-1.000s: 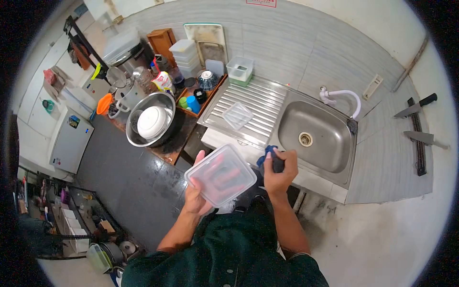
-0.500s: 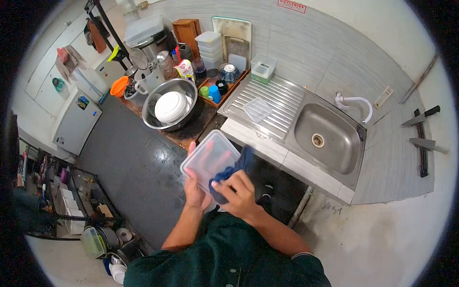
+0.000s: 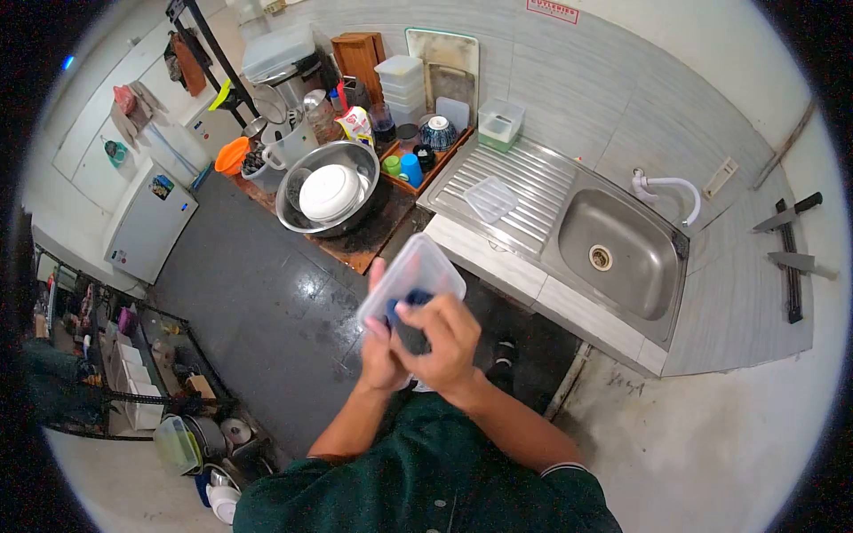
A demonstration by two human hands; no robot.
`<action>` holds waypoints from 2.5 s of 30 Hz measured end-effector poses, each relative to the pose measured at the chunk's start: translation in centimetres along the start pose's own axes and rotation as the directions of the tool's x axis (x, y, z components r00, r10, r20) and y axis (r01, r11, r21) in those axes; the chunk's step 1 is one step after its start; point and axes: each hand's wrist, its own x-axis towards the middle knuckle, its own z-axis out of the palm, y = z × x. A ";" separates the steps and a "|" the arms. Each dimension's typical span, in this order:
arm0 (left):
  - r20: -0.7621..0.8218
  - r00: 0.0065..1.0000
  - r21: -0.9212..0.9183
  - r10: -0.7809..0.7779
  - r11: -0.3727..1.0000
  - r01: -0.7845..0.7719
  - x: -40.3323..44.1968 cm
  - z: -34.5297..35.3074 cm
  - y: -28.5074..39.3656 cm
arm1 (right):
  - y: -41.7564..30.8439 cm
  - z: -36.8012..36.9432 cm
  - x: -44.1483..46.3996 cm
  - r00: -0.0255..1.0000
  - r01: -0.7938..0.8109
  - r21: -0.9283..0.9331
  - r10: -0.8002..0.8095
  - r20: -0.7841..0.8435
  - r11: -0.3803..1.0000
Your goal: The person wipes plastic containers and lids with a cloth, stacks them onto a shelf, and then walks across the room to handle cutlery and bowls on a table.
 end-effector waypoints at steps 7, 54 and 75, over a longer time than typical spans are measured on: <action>-0.001 0.997 -0.265 0.075 0.962 -0.072 1.9 -2.1 3.0 | 2.7 -2.2 -3.3 0.962 0.078 0.011 -0.078 0.262 0.997; -0.367 0.917 0.032 -0.156 0.983 0.180 8.9 -1.6 -4.7 | 15.4 -5.8 -0.2 0.725 -0.636 0.724 0.527 0.444 0.266; 0.116 0.901 0.014 -0.418 0.908 0.420 13.5 9.7 -13.9 | 24.4 -14.9 3.4 0.973 0.190 -0.168 -0.163 0.161 0.967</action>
